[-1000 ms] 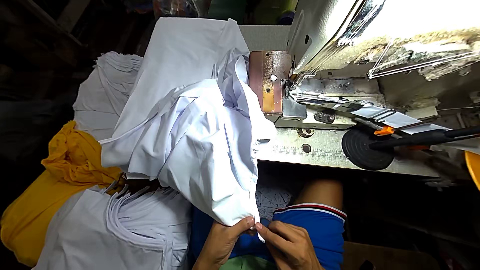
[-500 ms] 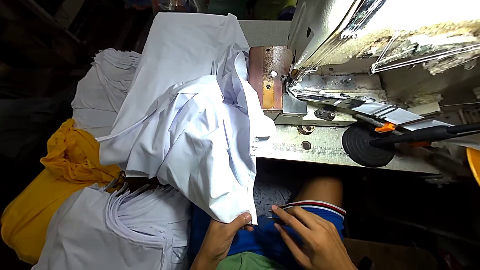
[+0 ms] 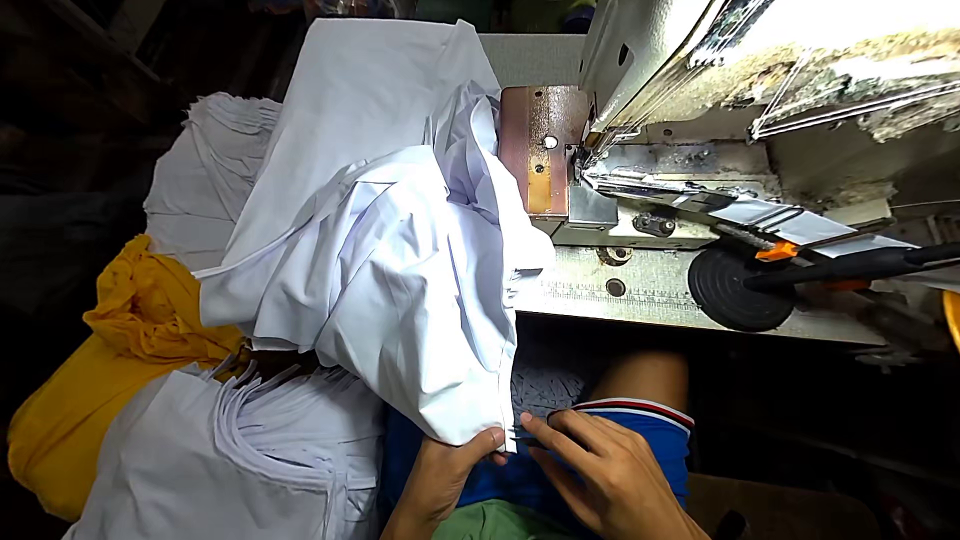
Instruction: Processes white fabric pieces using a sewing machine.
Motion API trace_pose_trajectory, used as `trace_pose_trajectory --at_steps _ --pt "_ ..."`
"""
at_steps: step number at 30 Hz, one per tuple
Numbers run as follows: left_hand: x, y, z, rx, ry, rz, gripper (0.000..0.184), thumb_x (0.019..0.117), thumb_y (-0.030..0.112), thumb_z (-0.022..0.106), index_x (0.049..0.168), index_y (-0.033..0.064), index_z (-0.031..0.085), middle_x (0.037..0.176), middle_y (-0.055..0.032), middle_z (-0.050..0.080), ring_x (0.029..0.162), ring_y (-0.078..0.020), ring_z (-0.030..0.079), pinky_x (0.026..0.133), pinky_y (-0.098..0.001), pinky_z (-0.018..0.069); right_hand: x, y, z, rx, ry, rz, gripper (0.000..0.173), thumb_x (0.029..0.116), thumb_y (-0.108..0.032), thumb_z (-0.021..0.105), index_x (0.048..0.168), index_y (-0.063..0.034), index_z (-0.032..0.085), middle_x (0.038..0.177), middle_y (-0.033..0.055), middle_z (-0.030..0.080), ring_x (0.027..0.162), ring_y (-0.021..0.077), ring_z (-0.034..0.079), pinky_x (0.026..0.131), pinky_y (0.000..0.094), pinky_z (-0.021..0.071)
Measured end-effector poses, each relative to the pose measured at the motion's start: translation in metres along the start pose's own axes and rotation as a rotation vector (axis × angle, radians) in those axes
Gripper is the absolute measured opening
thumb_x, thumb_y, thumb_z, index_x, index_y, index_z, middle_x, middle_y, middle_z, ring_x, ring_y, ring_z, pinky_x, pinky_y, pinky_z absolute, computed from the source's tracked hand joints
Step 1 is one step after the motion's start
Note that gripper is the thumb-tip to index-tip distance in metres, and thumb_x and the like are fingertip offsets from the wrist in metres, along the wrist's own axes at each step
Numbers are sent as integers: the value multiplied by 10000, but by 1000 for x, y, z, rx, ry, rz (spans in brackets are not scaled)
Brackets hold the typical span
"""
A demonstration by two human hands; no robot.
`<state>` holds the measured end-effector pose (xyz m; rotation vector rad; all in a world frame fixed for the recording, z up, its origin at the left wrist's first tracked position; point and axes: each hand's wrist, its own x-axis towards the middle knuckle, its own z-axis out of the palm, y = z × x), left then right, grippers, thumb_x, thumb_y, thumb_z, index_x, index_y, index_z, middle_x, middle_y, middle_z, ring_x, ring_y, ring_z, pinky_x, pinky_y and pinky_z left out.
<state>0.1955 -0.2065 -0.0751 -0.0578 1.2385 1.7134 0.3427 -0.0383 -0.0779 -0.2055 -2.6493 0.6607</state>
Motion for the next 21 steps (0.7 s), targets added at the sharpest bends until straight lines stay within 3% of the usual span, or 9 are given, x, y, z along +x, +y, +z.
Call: trace_pose_trajectory --at_steps 8,14,21 --pt "0 4 0 -15 -37 -27 212 858 -70 743 1056 -47 670 886 -183 745 730 -226 742 701 -342 641 -2 0 6 32 70 -23 277 1009 -305 619 1262 -242 711 900 0 684 771 116 640 621 262 505" --pt "-2 8 2 -54 -28 -54 184 861 -83 729 1033 -44 679 874 -181 746 725 -217 743 707 -331 640 -8 0 16 52 72 -58 287 1010 -217 577 1257 -264 714 861 -11 670 713 121 609 579 266 476" --pt "-2 8 2 -42 -19 -44 202 854 -85 736 1043 -54 672 881 -190 743 724 -227 743 702 -340 642 -3 -4 11 41 93 -13 278 1012 -288 605 1259 -213 709 864 4 664 748 112 630 595 249 492"
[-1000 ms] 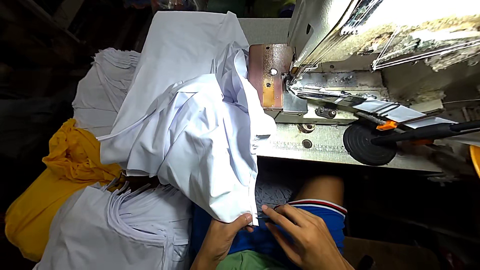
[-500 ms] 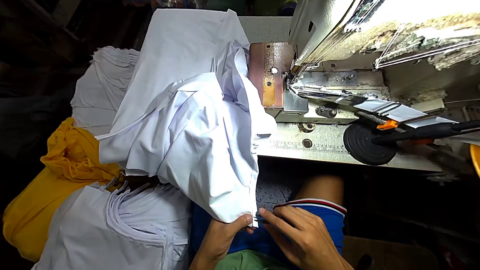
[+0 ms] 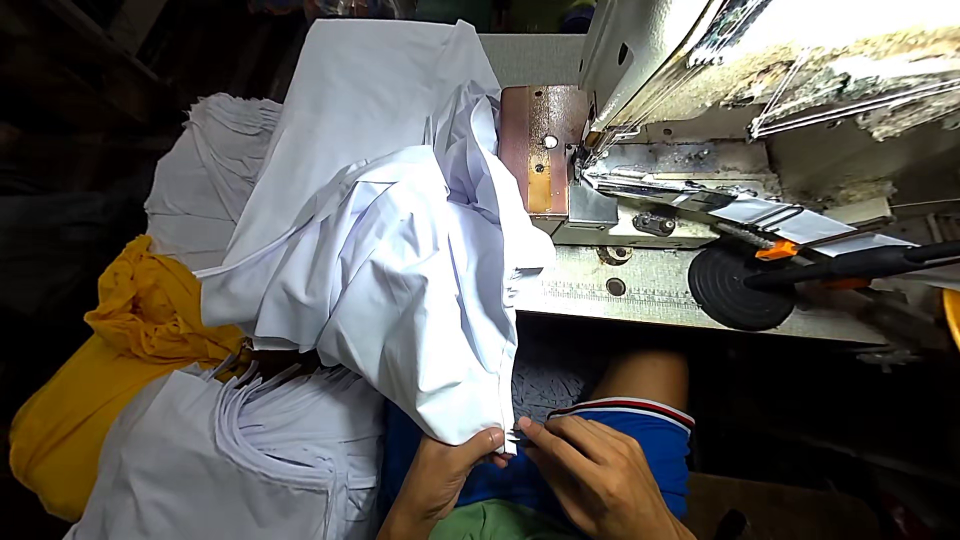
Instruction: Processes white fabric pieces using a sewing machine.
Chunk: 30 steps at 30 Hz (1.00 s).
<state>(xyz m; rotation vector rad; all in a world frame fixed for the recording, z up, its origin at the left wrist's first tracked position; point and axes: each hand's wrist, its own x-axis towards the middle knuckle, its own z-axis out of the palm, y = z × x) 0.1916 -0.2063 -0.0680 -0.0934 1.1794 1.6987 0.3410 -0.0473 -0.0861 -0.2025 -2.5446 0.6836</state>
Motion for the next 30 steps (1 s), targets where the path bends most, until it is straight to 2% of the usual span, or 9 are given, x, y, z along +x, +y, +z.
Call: trace_pose_trajectory --at_steps 8,13,18,22,26,30 --pt "1 -3 -3 49 -18 39 219 858 -60 751 1061 -59 667 888 -191 744 738 -237 744 718 -359 643 3 -1 -6 -52 -33 -12 282 1012 -293 601 1260 -219 713 863 3 663 724 122 621 575 262 482" --pt "2 -5 -5 101 -53 73 214 870 -47 751 1068 -56 671 888 -191 750 747 -249 752 731 -371 648 5 -3 -9 -130 -46 -32 280 1019 -291 589 1266 -236 707 831 10 640 669 147 580 540 289 441" --pt "0 -2 -4 58 -74 74 247 834 -82 764 1064 -48 681 892 -187 754 765 -250 755 755 -379 647 1 2 -1 43 -13 22 298 1014 -301 610 1287 -218 695 903 10 674 780 111 644 618 256 511" --pt "-1 0 -3 43 -78 69 245 829 -84 765 1057 -41 687 886 -182 755 758 -244 755 749 -371 646 -4 3 10 201 18 42 284 1021 -260 615 1283 -197 702 918 14 680 808 95 655 662 239 542" --pt "1 0 -3 63 -79 92 243 827 -83 773 1052 -48 688 879 -191 753 755 -248 755 750 -372 646 -6 1 11 103 13 13 277 1017 -203 568 1251 -224 714 866 -2 671 753 108 636 611 257 513" --pt "2 -1 -2 56 -71 92 248 837 -80 767 1066 -56 676 890 -202 751 768 -263 757 758 -380 648 -4 -1 6 73 36 65 296 1023 -292 597 1287 -196 692 889 13 649 759 95 623 610 236 503"
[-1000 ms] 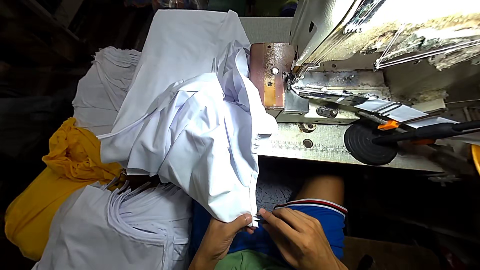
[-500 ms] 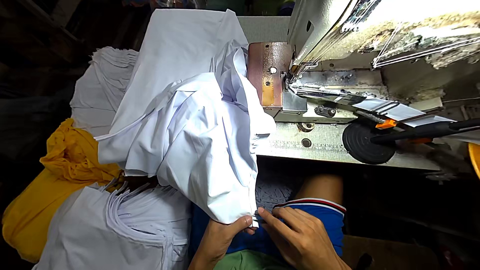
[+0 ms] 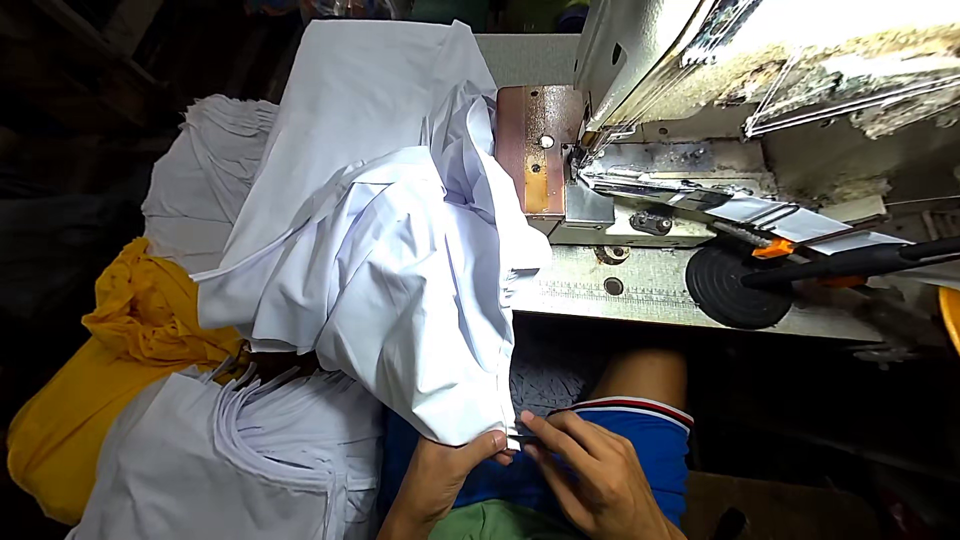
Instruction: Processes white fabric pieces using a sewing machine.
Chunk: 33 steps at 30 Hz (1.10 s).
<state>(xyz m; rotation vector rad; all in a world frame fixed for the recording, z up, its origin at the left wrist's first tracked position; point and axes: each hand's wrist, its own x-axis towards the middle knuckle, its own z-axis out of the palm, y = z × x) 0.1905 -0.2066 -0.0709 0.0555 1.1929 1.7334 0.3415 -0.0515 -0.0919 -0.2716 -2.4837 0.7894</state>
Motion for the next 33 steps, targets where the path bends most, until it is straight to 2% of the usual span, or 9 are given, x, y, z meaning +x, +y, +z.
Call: trace_pose_trajectory --at_steps 4,16,24,26,30,33 --pt "0 0 -1 37 14 34 257 836 -89 762 1075 -60 670 899 -195 754 769 -263 759 760 -388 651 2 -2 -10 -28 -13 1 305 1009 -317 626 1283 -201 694 893 14 656 782 105 633 631 244 511" --pt "1 -1 -1 140 8 83 257 832 -83 771 1070 -64 676 895 -195 754 775 -268 758 768 -391 650 5 -3 -17 -77 -90 -22 306 1006 -320 617 1285 -223 694 866 7 643 747 112 620 599 252 493" --pt "0 2 3 300 26 96 237 844 -48 783 1060 -62 688 875 -177 763 771 -268 766 781 -386 658 7 -6 -21 -174 -126 -31 299 1011 -327 591 1266 -227 709 862 7 654 733 133 622 571 272 479" --pt "1 1 2 221 8 68 231 844 -65 771 1059 -58 687 880 -178 762 765 -263 764 768 -385 656 6 -2 -19 -83 -120 -6 306 1015 -342 588 1272 -224 706 875 7 656 744 117 628 588 263 498" --pt "1 1 3 48 16 -22 246 836 -82 765 1065 -54 679 905 -189 757 769 -261 760 763 -390 651 -3 8 -4 297 -90 113 337 1018 -355 629 1306 -195 696 927 10 657 763 64 626 620 226 537" --pt "1 0 6 21 38 -28 249 824 -87 769 1054 -51 680 893 -184 753 756 -243 753 754 -376 647 -8 7 6 536 -98 194 360 1014 -309 653 1337 -153 676 949 11 652 771 44 602 644 193 529"
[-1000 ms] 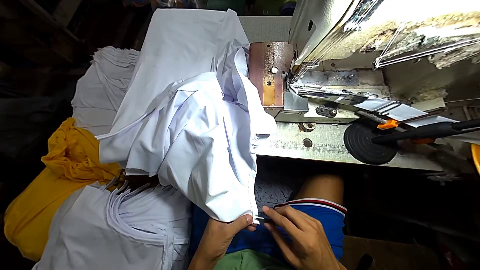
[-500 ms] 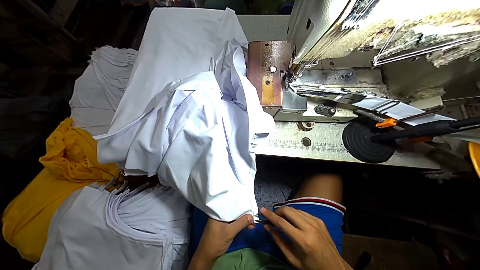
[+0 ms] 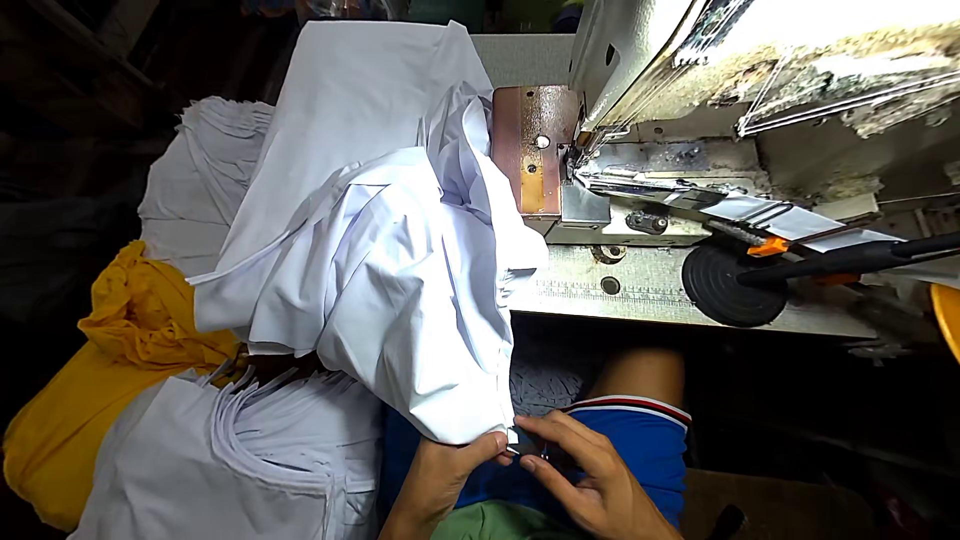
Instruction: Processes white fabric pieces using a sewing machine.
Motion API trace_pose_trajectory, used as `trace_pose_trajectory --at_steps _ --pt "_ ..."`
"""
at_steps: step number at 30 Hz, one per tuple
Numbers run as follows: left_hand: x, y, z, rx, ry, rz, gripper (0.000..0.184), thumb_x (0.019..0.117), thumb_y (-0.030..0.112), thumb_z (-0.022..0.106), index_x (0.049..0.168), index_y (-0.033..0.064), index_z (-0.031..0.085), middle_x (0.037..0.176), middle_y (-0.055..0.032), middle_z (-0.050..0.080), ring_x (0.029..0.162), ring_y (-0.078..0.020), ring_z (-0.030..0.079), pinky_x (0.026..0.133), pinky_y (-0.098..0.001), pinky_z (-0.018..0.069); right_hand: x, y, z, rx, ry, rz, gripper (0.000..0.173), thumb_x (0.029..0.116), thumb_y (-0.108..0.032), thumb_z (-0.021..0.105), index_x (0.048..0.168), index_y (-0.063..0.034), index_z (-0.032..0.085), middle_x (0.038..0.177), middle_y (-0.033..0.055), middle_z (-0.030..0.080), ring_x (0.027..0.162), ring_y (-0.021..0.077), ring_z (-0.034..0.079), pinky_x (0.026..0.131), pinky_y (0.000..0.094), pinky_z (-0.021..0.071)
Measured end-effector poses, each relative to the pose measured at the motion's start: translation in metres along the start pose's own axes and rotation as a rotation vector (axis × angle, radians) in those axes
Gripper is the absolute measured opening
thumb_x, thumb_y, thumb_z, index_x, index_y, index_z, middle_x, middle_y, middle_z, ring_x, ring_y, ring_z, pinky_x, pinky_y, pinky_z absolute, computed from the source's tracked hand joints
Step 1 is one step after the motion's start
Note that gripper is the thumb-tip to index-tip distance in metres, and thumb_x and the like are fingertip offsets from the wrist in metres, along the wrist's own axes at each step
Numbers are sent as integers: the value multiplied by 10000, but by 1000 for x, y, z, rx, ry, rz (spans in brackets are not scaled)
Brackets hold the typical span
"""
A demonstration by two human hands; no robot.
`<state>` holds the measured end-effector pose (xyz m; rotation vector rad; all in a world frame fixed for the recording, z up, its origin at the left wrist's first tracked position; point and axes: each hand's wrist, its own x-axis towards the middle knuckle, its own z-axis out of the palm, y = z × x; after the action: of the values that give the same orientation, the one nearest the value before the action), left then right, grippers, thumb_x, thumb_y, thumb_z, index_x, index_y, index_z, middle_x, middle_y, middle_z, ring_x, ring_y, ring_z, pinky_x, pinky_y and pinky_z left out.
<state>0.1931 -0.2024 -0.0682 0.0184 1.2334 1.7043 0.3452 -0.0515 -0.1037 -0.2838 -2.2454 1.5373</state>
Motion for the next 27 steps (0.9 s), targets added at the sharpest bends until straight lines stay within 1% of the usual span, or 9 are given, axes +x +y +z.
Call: trace_pose_trajectory --at_steps 2,4,6,8,10,12,16,20,27 --pt "1 -3 0 60 17 37 254 822 -88 767 1057 -56 676 882 -173 750 762 -233 747 758 -370 644 -1 -1 4 189 -23 49 340 1077 -267 545 1355 -109 658 976 26 707 775 40 635 686 193 558" --pt "2 -6 1 83 38 50 245 817 -97 769 1044 -63 681 861 -172 750 753 -233 747 756 -366 642 -1 -3 9 306 16 95 371 1120 -282 426 1356 -97 645 852 24 665 621 36 539 552 185 475" --pt "2 -5 0 80 53 45 251 819 -99 768 1048 -67 670 859 -179 749 753 -241 750 759 -372 645 -1 -6 7 266 70 128 383 1102 -329 475 1386 -114 616 904 11 660 674 36 563 593 188 499" --pt "2 -4 -1 112 71 59 255 818 -97 769 1051 -71 668 855 -181 753 753 -247 754 767 -376 646 -1 -10 4 212 128 156 331 1026 -329 633 1280 -117 627 931 -17 660 745 23 597 647 178 527" --pt "0 -3 -1 156 73 81 264 815 -93 774 1056 -68 670 857 -182 756 754 -252 758 771 -379 649 -2 -14 3 151 134 160 256 968 -295 718 1137 -112 658 848 -38 637 679 -3 553 583 147 475" --pt "0 -3 1 207 69 109 273 816 -81 782 1066 -67 674 875 -175 760 773 -254 762 784 -384 650 0 -19 5 85 119 121 220 952 -263 738 1094 -100 702 825 -33 644 655 -17 527 566 128 446" --pt "-1 -5 3 343 79 185 279 810 -26 820 1060 -49 697 902 -150 763 819 -241 761 811 -381 651 5 -17 14 -186 136 35 236 971 -267 675 1153 -129 737 828 -20 654 678 4 578 583 157 498" --pt "-3 -5 5 412 111 204 276 813 0 829 1060 -24 709 914 -112 774 822 -215 768 802 -358 659 11 -15 11 -400 59 -72 203 951 -236 585 1081 -165 724 762 -14 563 616 72 545 498 233 448" --pt "1 -5 3 373 44 217 239 830 -6 811 1046 -32 711 904 -120 768 825 -216 762 818 -363 650 4 -10 11 -226 -84 -77 164 1027 -218 464 1040 -109 585 854 28 597 707 104 603 571 267 512"
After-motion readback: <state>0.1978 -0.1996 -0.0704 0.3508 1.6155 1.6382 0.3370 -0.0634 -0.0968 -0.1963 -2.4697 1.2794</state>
